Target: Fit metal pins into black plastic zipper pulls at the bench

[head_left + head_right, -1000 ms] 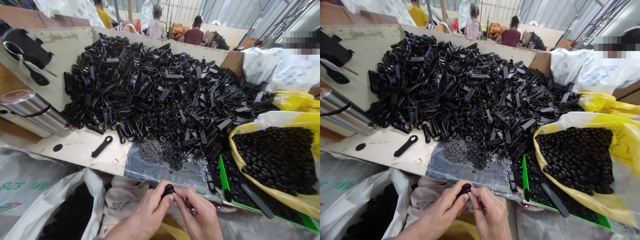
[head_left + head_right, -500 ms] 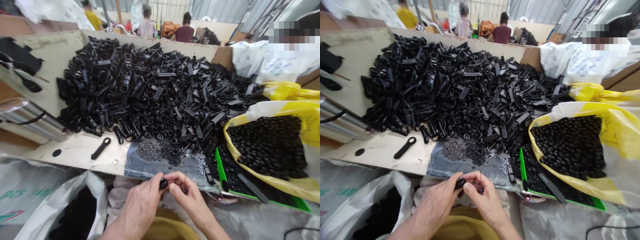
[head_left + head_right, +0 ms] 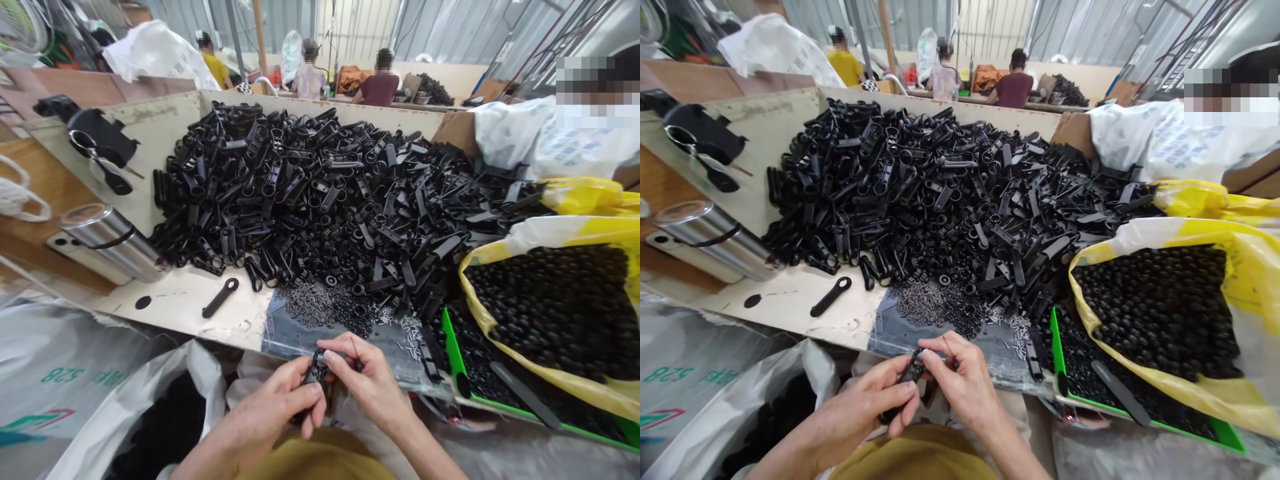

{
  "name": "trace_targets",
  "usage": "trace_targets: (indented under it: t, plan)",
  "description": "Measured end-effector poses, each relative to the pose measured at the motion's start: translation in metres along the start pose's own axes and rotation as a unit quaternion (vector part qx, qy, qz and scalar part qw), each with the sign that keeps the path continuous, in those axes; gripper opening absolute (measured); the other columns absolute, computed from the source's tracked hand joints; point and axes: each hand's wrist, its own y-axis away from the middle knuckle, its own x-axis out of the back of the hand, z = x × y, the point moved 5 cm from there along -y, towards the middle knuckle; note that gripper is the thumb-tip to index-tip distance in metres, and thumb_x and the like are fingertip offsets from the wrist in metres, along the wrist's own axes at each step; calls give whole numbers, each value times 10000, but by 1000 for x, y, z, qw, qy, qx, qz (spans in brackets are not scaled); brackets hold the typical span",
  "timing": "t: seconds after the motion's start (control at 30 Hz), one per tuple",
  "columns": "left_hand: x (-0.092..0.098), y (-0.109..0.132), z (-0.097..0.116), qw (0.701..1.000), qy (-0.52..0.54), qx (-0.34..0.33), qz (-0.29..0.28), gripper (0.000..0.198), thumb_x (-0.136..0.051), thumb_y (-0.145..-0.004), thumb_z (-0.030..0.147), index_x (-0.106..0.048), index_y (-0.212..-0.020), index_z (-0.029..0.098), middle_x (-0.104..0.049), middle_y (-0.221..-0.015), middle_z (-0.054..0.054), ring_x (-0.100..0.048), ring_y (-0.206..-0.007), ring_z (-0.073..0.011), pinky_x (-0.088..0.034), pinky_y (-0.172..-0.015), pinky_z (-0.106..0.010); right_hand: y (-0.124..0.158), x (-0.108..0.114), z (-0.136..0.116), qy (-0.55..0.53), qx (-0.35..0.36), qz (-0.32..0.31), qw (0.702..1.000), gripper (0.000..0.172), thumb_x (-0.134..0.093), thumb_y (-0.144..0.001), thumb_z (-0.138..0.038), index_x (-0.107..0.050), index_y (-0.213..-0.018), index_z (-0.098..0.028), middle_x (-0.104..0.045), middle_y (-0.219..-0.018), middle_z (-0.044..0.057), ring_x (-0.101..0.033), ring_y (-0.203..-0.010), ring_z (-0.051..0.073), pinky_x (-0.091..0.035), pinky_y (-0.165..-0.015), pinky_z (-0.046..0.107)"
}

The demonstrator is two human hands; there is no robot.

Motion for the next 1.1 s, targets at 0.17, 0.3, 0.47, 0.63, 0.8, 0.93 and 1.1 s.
trace_targets:
  t: [0.17, 0.3, 0.47, 0.63, 0.8, 0.93, 1.1]
  plan:
    - [8, -2, -11, 1000, 19, 15, 6, 490, -725, -870, 489, -609, -1175, 123, -588, -683, 36, -357, -510, -41, -202, -529, -225, -3, 0, -5, 8, -6, -42, 999, 329, -625, -974, -465, -824, -1080, -225, -686, -883, 36, -683, -688, 158, -555, -628, 257]
    - [12, -1, -19, 999, 33, 18, 9, 535, -733, -863, 500, -608, -1233, 134, -565, -658, 51, -328, -491, -40, -200, -515, -220, 3, 3, -11, 76, 12, -43, 996, 267, -678, -941, -388, -811, -1131, -256, -653, -822, 1, -600, -652, 137, -475, -583, 233]
    - [43, 0, -21, 986, -95, -32, 135, 510, -758, -813, 541, -677, -1191, 207, -663, -797, 1, -491, -599, -107, -371, -553, -215, 32, 11, -4, 173, 76, -43, 981, 334, -655, -966, -283, -702, -1297, -277, -689, -897, 4, -636, -731, 160, -519, -687, 259]
    - [51, -18, 5, 864, -401, -143, 268, 274, -617, -901, 471, -697, -827, 220, -730, -764, -13, -697, -758, -222, -495, -685, -278, 39, 46, 11, 268, 80, 60, 958, 151, -547, -1031, -243, -694, -1063, -228, -674, -869, 23, -652, -728, 176, -507, -664, 265]
    - [25, -44, 17, 699, -594, -234, 321, 193, -550, -941, 311, -722, -942, 225, -798, -808, -40, -771, -724, -279, -492, -603, -311, 19, 56, 11, 332, 92, 71, 936, 136, -523, -1044, -208, -656, -1018, -224, -672, -909, 30, -673, -781, 192, -500, -704, 279]
    - [23, -49, 15, 651, -637, -265, 316, 196, -511, -960, 219, -703, -932, 235, -798, -771, -21, -781, -691, -257, -503, -574, -300, 4, 45, 16, 392, 97, 65, 913, 139, -536, -1044, -200, -673, -1030, -220, -683, -936, 35, -694, -759, 195, -492, -664, 281]
    - [28, -38, 17, 668, -615, -314, 280, 242, -444, -988, 177, -676, -1011, 242, -806, -852, 4, -783, -724, -205, -533, -633, -272, 0, 37, 19, 417, 123, 65, 898, 233, -474, -1086, -260, -674, -973, -220, -678, -911, 34, -699, -719, 182, -482, -627, 271]
